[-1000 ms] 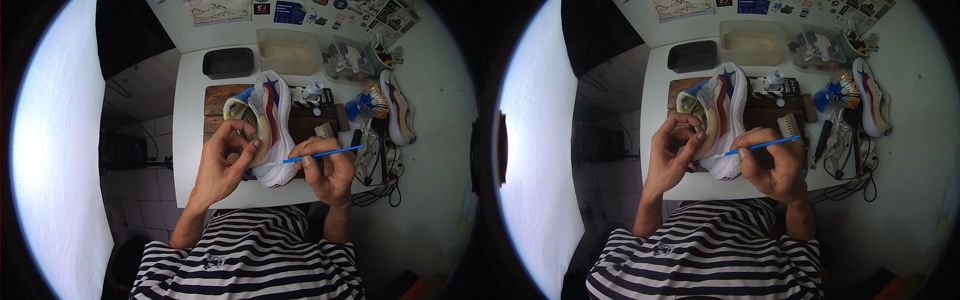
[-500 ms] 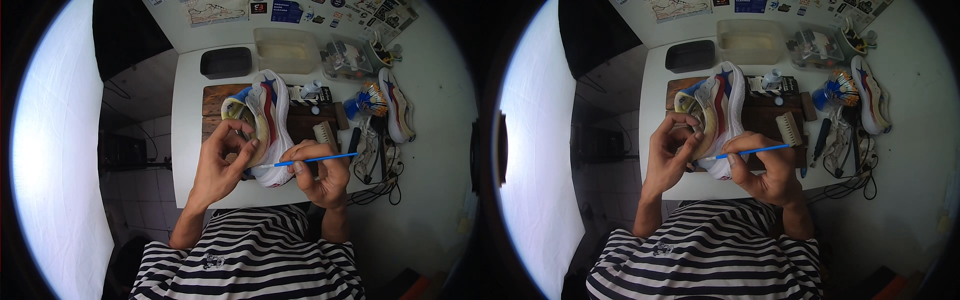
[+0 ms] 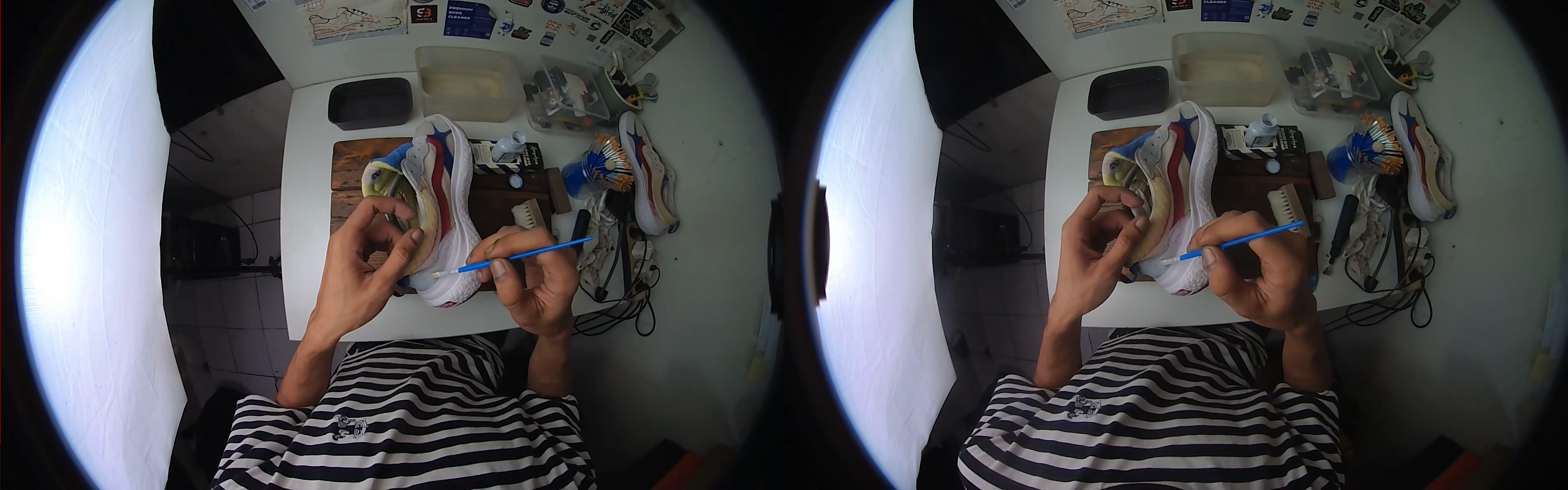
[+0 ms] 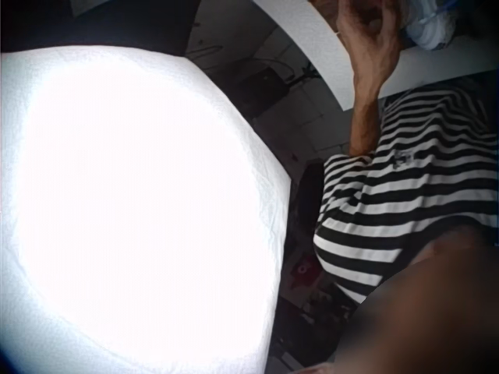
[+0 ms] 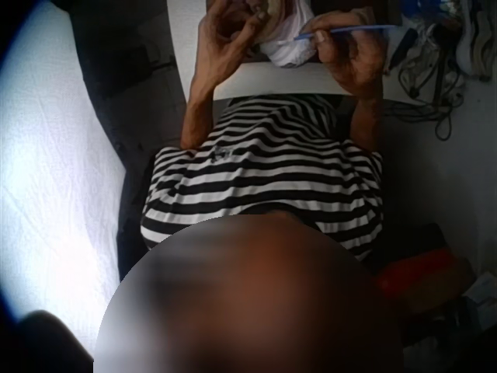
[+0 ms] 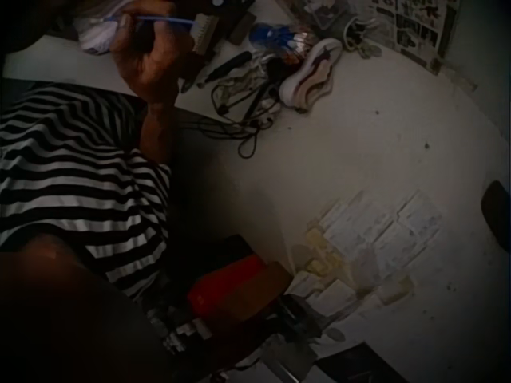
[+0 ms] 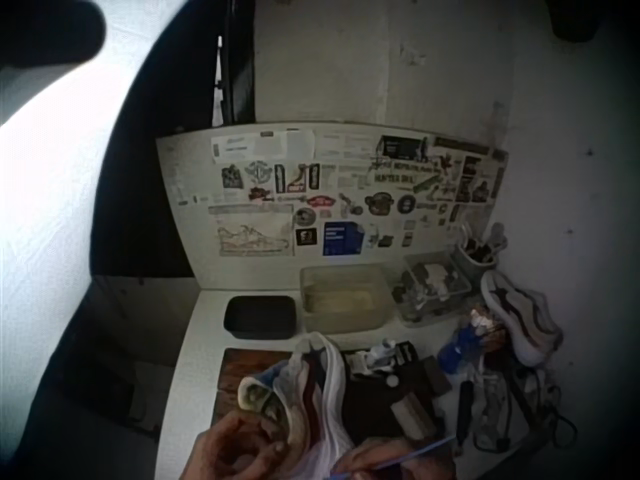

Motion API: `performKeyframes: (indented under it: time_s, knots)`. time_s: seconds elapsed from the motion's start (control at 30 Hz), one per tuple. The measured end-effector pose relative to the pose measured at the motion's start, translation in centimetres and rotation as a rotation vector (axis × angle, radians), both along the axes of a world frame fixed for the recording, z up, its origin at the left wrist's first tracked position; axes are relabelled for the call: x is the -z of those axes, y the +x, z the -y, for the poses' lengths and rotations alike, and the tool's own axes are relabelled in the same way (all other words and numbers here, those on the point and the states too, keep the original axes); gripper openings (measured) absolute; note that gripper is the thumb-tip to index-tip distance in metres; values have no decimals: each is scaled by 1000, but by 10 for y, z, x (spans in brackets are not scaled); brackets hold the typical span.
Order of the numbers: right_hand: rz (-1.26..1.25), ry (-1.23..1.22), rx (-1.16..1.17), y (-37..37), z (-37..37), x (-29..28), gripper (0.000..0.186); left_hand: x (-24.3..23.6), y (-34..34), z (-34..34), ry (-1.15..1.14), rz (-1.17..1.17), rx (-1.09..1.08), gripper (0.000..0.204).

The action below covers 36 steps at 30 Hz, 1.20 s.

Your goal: The person is painting the midsole area of a sneaker with white paint using a fine-tipped brush.

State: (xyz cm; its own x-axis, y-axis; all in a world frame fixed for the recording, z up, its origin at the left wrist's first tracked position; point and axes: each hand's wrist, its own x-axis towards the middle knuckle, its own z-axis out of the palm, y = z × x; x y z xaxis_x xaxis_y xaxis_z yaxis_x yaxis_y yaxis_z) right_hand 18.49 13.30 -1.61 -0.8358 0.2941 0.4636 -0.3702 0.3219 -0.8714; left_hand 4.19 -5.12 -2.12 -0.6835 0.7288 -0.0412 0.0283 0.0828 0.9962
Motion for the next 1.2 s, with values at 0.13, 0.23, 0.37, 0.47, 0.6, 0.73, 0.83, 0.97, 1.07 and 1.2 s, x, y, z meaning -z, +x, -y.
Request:
performKeyframes:
  time_s: [0.13,0.23,0.37,0.47,0.6,0.73,0.83,0.97,1.07,1.2]
  knots:
    - [7,81,29,-3,-6,1,7,0,1,0,15,9,-5,25]
    - [7,30,75,-3,-9,0,7,-1,2,0,-1,23,-11,25]
    - [32,64,27,-4,-8,0,7,2,1,0,-6,10,-3,25]
    - [24,90,70,-5,-10,-2,7,1,2,1,-16,19,-6,25]
    - [10,50,4,-5,-3,-1,6,3,2,2,1,16,-8,25]
    - [68,139,61,-6,-13,-5,5,3,3,1,-12,5,-18,26]
    - [-1,206,1,-7,-13,-5,5,7,4,1,29,-32,-7,22]
    - [59,110,31,-4,-12,-2,5,8,4,1,23,-26,-1,22]
    - [55,93,55,-4,-9,-3,5,7,5,1,17,-33,-2,22]
    - [18,118,-24,-7,-7,0,6,9,5,1,18,-52,12,23]
